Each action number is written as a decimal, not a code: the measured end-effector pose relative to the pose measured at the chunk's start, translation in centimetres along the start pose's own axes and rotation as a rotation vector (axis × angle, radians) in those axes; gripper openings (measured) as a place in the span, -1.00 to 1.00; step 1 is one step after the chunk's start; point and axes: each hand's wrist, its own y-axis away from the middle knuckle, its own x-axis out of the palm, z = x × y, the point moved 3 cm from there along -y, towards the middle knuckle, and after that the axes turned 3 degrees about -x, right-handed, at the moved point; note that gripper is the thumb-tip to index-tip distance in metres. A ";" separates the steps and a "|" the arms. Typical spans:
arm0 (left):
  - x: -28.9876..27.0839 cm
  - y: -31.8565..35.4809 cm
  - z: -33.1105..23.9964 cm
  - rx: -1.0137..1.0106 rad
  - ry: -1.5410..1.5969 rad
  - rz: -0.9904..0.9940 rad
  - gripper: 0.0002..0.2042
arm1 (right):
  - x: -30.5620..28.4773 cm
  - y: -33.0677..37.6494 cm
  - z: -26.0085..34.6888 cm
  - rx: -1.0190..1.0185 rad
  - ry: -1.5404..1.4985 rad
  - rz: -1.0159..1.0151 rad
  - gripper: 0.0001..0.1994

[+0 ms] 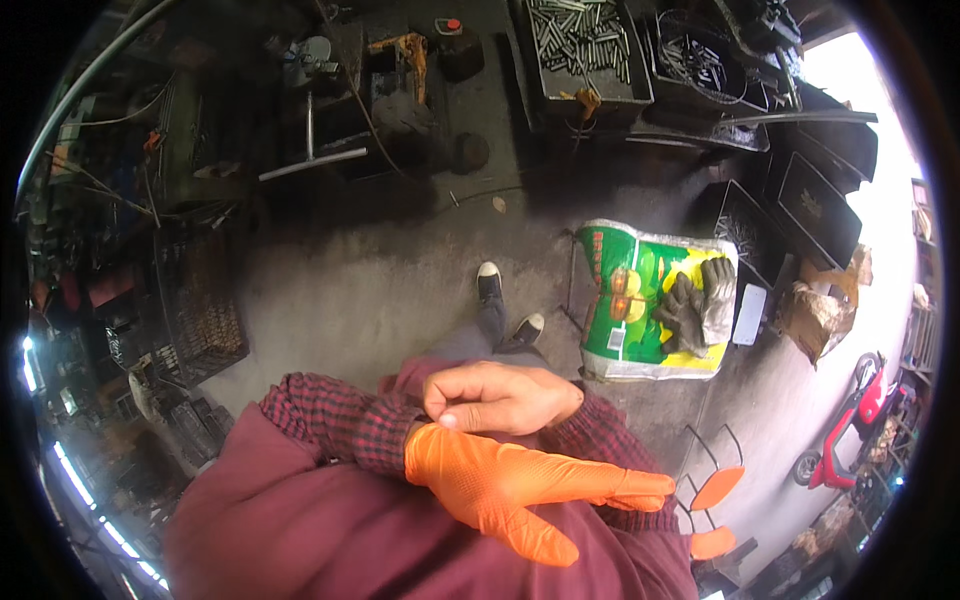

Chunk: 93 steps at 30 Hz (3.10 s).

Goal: The person adjusts the head-mounted camera, then repeatedly picks up small metal rods from a tray, places them into a drill press chuck, and operates the machine to drill each rod. The person removes the processed rods and places them into a collection bin, repeating the cycle throughout the clip.

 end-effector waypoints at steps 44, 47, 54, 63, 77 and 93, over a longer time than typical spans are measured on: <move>-2.7 -3.5 -5.8 0.541 -0.523 -0.411 -0.22 | -1.0 -9.9 10.2 0.438 -0.074 0.256 -0.73; -2.6 -2.0 -6.5 0.587 -0.543 -0.432 -0.23 | -2.9 -10.8 8.0 0.447 -0.110 0.287 -0.81; 0.8 -0.1 -10.3 0.734 -0.508 -0.424 -0.24 | -9.6 -9.0 1.4 0.361 0.069 0.336 -0.91; 0.3 6.7 -14.0 1.084 -0.465 -0.792 -0.05 | -3.7 -8.1 0.5 0.272 -0.303 -0.300 -0.88; -10.6 13.7 -15.0 1.366 0.095 -1.312 -0.62 | 2.0 -9.1 13.1 -0.648 1.389 -0.460 -0.80; -18.7 17.6 -6.1 1.161 0.276 -1.670 -0.72 | -1.6 -9.7 8.0 -0.514 1.658 -0.298 -0.87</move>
